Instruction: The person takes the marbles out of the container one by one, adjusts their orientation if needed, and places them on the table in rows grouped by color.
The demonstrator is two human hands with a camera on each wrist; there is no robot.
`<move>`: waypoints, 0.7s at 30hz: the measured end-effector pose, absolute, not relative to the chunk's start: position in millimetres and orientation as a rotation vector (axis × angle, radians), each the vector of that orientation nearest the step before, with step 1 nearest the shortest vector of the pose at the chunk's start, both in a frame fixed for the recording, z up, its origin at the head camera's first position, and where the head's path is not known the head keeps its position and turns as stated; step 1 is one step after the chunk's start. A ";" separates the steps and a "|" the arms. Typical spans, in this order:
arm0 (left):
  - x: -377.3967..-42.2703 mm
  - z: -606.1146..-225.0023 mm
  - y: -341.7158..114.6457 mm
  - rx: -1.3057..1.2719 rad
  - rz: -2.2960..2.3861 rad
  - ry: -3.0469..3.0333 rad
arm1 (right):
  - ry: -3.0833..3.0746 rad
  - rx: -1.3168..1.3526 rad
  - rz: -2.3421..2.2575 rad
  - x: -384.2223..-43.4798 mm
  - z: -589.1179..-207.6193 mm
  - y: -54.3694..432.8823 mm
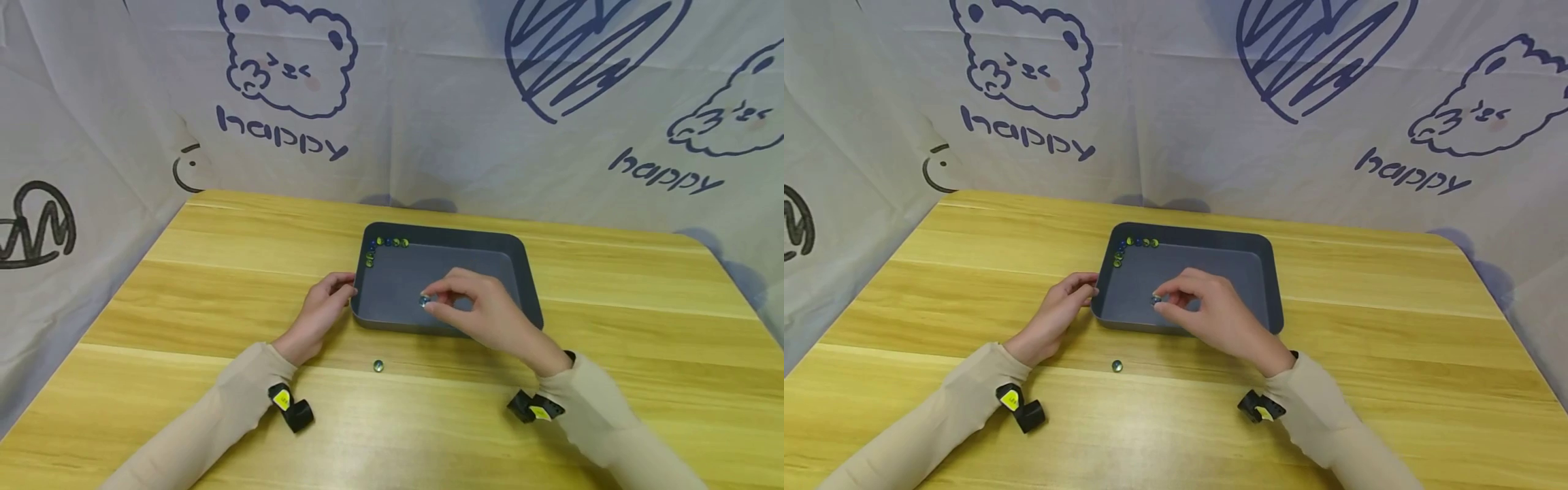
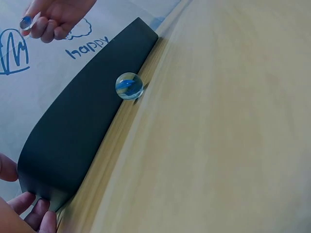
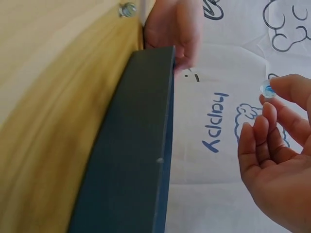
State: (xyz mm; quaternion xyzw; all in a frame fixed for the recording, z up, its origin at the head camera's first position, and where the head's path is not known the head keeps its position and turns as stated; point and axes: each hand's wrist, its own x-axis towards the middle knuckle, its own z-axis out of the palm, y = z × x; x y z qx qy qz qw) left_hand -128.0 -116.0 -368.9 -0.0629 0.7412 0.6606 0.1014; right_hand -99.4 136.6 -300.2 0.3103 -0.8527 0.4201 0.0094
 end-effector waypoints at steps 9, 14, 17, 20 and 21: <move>-128.2 -369.0 -115.9 -0.177 1.956 2.188 | -2.570 1.053 1.361 -89.5 -305.5 134.7; -127.8 -368.8 -116.5 -0.187 1.958 2.184 | -2.548 1.099 1.375 -86.2 -310.0 133.5; -128.1 -368.8 -116.5 -0.188 1.958 2.179 | -2.541 1.115 1.380 -83.7 -313.4 135.3; -128.3 -368.6 -116.6 -0.194 1.953 2.179 | -2.544 1.136 1.374 -81.4 -315.1 137.3; -128.4 -368.6 -116.7 -0.196 1.951 2.179 | -2.544 1.147 1.374 -80.8 -315.7 137.9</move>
